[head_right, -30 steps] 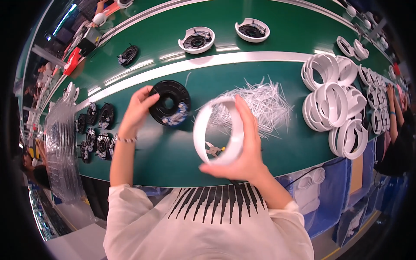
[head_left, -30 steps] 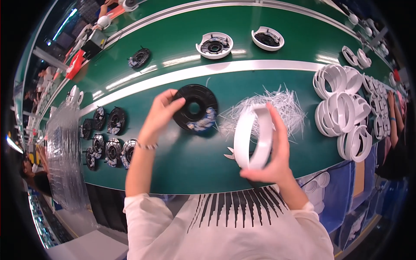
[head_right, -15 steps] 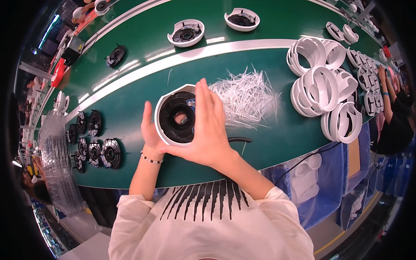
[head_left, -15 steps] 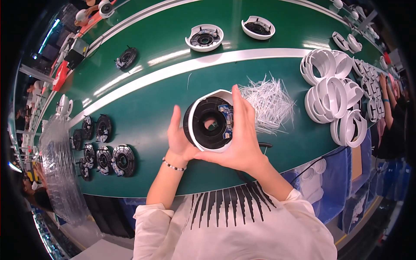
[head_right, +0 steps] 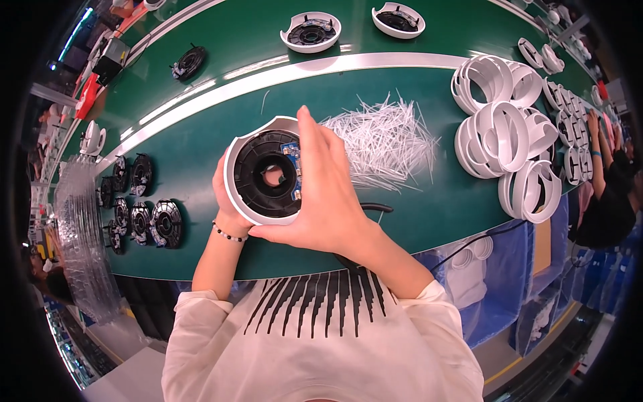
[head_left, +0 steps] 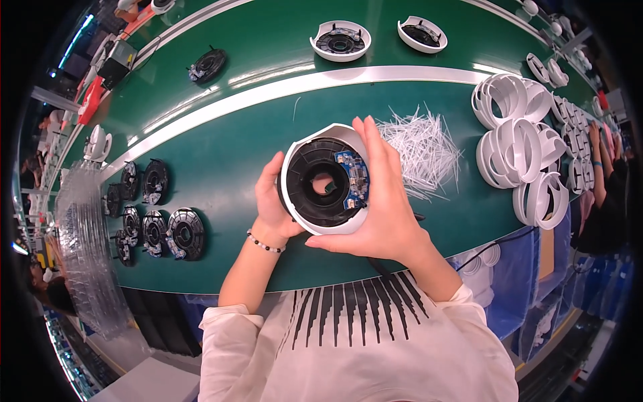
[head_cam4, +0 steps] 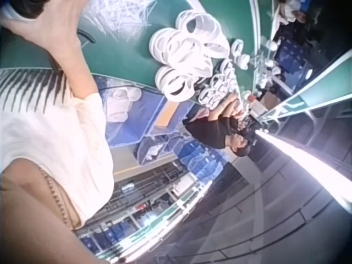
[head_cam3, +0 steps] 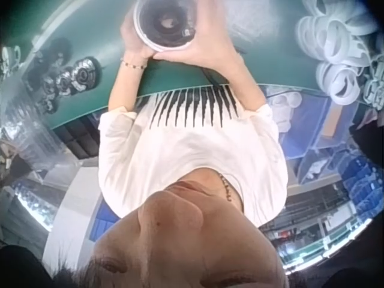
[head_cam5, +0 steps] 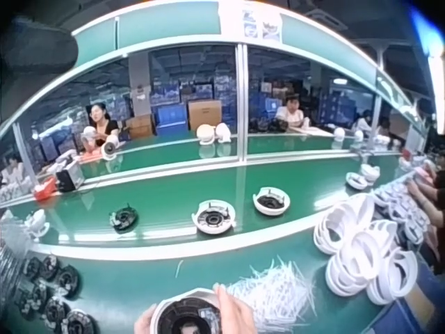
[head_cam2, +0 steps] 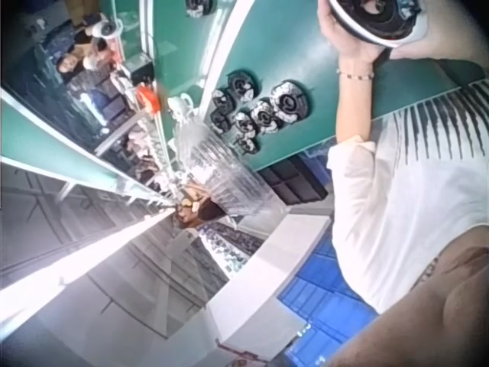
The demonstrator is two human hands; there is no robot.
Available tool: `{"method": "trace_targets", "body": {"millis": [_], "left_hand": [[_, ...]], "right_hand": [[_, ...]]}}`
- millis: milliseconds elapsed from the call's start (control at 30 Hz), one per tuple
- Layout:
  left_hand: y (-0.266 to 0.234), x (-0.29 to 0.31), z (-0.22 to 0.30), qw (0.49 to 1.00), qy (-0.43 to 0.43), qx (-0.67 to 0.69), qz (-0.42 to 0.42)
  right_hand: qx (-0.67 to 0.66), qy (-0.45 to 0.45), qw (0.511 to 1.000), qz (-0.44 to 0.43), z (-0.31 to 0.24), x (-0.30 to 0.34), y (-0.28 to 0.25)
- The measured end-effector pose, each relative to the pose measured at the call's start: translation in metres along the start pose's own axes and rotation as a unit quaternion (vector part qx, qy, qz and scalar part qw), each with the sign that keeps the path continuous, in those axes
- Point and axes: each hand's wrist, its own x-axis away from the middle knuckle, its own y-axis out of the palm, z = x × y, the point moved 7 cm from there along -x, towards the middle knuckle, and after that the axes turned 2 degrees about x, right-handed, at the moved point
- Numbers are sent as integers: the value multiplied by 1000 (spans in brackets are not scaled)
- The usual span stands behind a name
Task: Assembling electronic lighting components and housings on a factory assembly line.
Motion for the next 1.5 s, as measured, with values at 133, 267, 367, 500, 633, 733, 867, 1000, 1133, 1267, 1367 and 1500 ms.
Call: {"method": "trace_targets", "body": {"millis": [133, 267, 367, 500, 633, 733, 867, 1000, 1133, 1267, 1367, 1500], "left_hand": [[-3, 0, 5, 1000, 18, -10, 9], [-9, 1, 5, 996, 48, -46, 54], [-9, 0, 0, 995, 79, -43, 41], [2, 0, -3, 990, 95, -88, 56], [-3, 0, 2, 986, 87, -129, 66], [1, -1, 0, 981, 106, -127, 97], [-8, 3, -3, 990, 103, -63, 79], [-2, 2, -4, 977, 133, -130, 108], [-10, 5, -4, 968, 140, -119, 172], [1, 0, -4, 982, 109, -122, 95], [-10, -1, 2, 957, 144, -197, 156], [-9, 1, 7, 960, 173, -163, 151]], "right_hand": [[31, -31, 999, -20, 0, -4, 5], [-77, 14, 997, 21, 7, 0, 4], [20, -10, 999, 25, 5, 2, 13], [38, -27, 999, 8, 9, -1, 11], [-21, -38, 999, -24, 13, -6, -4], [-153, -6, 987, -44, 19, -8, -11], [-40, -48, 997, -33, 7, -4, -1], [45, -62, 996, -35, 8, -2, 6], [-18, -76, 994, -82, 17, -4, 6], [-212, -17, 973, -91, 44, -6, 6], [-182, 1, 979, -95, 34, -8, 12], [28, -110, 992, -56, 5, -7, 15]]}}
